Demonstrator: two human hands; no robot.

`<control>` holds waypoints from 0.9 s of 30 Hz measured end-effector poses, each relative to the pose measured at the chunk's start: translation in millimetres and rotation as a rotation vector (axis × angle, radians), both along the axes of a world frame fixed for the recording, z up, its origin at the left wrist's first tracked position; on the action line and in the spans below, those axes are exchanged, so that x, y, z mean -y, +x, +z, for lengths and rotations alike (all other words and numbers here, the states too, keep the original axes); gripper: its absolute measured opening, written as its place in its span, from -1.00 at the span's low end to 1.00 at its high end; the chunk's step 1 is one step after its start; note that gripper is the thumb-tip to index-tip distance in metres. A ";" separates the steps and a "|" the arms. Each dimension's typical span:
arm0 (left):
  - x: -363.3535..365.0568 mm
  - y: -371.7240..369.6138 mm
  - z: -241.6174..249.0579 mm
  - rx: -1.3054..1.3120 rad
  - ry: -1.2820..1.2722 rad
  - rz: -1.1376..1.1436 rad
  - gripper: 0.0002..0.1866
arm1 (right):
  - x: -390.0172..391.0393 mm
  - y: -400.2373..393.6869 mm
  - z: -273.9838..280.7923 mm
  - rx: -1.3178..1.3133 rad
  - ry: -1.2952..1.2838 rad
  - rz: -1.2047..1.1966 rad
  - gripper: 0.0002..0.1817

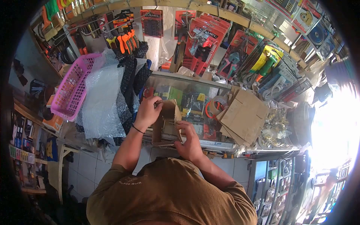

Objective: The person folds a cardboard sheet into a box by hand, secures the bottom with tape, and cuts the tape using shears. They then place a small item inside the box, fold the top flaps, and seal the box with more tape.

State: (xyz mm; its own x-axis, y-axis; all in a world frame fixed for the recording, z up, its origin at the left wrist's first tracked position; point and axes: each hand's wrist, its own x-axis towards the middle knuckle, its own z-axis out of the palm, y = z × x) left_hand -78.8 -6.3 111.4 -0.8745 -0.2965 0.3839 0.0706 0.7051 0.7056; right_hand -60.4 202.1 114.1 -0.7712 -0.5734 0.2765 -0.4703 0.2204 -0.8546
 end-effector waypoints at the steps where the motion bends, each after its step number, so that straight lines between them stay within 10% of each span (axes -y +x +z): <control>1: 2.4 -4.2 -0.8 0.008 0.006 -0.018 -0.86 | -0.3 0.0 0.3 0.000 0.000 0.001 -0.48; 10: 3.2 -14.3 -6.4 -0.026 0.043 -0.088 -0.87 | -7.2 -2.4 0.2 -0.022 0.006 -0.030 -0.51; 19: 16.2 -3.4 4.4 0.047 -0.009 -0.491 -0.80 | -7.8 -6.0 -10.8 0.531 -0.291 -0.226 -0.54; 27: 8.3 0.5 2.7 0.019 -0.070 -0.409 -0.79 | -6.0 2.2 -6.5 -0.310 0.034 -0.266 -0.52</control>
State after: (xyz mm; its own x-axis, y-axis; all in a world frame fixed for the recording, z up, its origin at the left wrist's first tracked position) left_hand -78.3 -14.6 114.1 -0.9218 0.1032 0.3736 0.3425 0.6681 0.6606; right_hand -58.1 208.1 107.6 -0.7770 -0.3784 0.5030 -0.6270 0.3947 -0.6716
